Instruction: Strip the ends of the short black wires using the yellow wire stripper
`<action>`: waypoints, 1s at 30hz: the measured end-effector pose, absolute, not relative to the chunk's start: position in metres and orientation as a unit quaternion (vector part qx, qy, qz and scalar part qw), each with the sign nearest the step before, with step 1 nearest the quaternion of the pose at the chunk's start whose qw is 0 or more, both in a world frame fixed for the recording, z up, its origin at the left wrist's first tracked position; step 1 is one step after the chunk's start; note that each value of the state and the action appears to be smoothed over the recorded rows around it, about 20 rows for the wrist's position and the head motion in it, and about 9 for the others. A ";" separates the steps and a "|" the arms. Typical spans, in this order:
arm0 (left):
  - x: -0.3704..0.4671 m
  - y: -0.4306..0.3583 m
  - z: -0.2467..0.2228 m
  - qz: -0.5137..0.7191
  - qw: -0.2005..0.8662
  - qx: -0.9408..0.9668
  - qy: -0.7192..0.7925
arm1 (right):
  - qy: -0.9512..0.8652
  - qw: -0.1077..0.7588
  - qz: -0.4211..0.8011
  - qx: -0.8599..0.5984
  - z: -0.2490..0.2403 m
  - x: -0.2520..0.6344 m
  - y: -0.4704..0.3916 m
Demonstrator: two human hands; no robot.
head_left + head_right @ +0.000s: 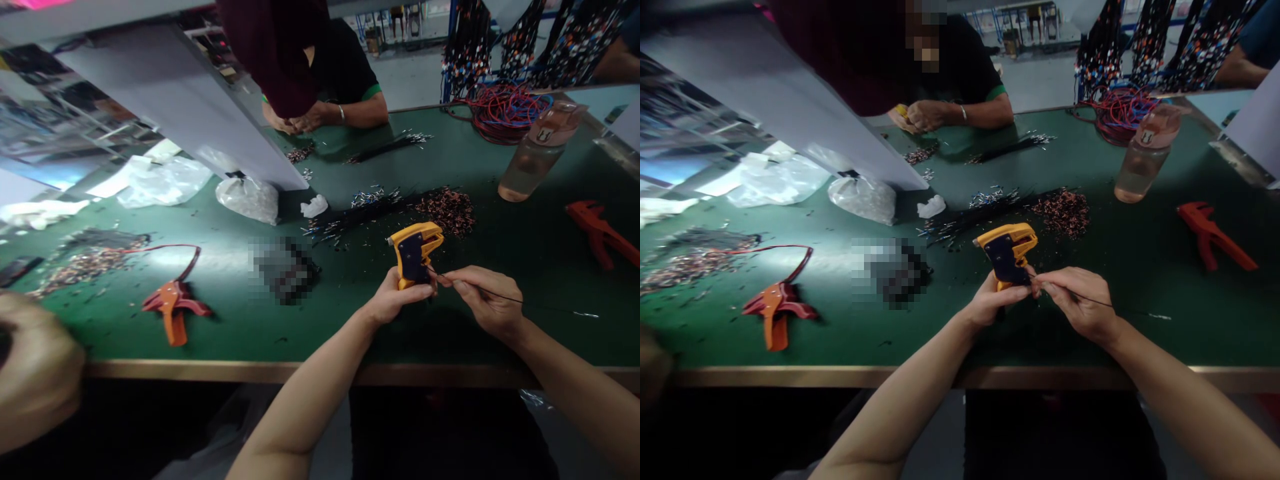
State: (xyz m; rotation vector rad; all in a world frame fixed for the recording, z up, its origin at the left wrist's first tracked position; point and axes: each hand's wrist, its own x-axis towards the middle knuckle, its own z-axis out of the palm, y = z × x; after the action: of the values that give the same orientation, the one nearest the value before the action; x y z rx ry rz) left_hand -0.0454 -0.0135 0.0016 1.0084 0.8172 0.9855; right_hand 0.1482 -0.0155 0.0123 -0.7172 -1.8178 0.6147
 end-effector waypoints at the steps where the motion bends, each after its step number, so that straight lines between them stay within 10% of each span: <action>1: -0.045 -0.014 0.001 0.437 0.681 0.455 0.371 | -0.758 0.520 0.254 -0.302 0.012 0.148 -0.016; 30: -0.041 -0.014 -0.003 0.448 0.701 0.429 0.351 | -0.690 0.557 0.286 -0.362 0.013 0.147 -0.020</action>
State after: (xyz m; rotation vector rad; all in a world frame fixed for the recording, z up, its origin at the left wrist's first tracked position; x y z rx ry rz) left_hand -0.0407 -0.0143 -0.0026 0.9563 0.7812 0.9981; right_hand 0.1474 -0.0195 0.0129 -0.8538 -1.6294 0.6753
